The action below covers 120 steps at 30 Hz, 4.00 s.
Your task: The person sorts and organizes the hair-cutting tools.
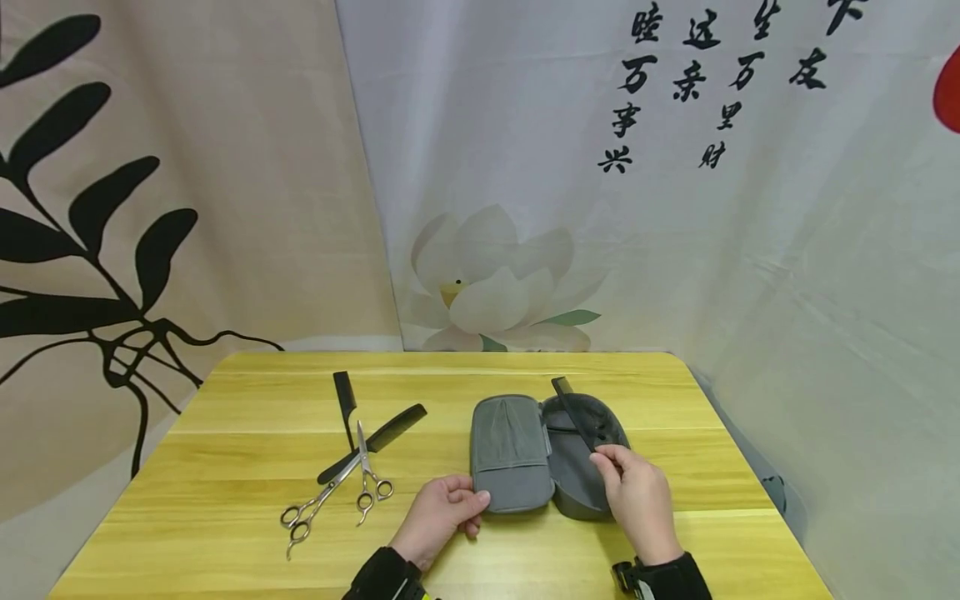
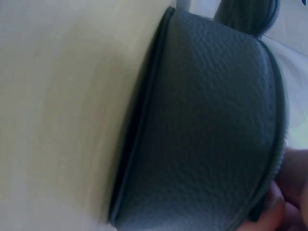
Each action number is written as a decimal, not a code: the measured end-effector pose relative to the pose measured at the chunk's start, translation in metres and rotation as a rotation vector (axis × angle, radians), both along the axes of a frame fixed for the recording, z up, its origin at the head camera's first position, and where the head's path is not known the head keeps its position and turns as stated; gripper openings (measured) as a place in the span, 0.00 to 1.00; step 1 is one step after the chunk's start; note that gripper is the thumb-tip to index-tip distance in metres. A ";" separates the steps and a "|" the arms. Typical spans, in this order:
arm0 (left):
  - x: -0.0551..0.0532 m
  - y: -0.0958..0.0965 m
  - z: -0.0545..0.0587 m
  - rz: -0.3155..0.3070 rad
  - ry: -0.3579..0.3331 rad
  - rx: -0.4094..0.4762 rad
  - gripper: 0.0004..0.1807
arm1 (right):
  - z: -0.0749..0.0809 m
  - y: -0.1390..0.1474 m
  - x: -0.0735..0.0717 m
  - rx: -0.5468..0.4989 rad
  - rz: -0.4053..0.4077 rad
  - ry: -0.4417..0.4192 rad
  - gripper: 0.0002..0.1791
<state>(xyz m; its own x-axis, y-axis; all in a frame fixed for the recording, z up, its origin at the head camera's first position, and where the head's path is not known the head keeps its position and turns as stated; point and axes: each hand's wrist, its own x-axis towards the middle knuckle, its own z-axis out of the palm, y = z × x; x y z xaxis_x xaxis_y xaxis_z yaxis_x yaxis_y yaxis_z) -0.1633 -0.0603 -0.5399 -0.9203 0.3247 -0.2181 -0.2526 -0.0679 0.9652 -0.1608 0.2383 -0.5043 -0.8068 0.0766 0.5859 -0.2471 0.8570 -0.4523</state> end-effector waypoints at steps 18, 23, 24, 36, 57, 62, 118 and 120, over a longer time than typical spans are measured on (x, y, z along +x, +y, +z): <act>-0.001 0.000 -0.001 0.004 -0.009 0.010 0.23 | -0.003 -0.010 -0.003 0.103 -0.002 -0.067 0.07; -0.001 0.000 -0.002 0.003 -0.008 0.000 0.23 | -0.003 -0.010 -0.003 0.113 -0.018 -0.155 0.06; -0.001 0.000 -0.002 0.003 -0.008 -0.001 0.23 | -0.003 -0.010 -0.003 0.114 -0.021 -0.158 0.06; -0.001 0.001 -0.002 0.006 0.002 -0.009 0.22 | 0.001 -0.010 0.000 0.132 -0.060 -0.227 0.06; 0.001 0.001 -0.002 0.007 0.017 -0.046 0.25 | 0.000 -0.010 0.001 0.216 -0.063 -0.311 0.03; 0.000 0.001 -0.003 0.007 0.011 -0.040 0.23 | 0.002 -0.002 0.002 0.183 -0.049 -0.301 0.05; 0.001 0.002 -0.001 0.031 -0.001 -0.004 0.25 | 0.000 0.005 0.004 0.274 0.019 -0.266 0.05; 0.001 0.001 -0.001 0.040 -0.009 0.006 0.26 | 0.000 0.005 0.004 0.270 0.018 -0.247 0.05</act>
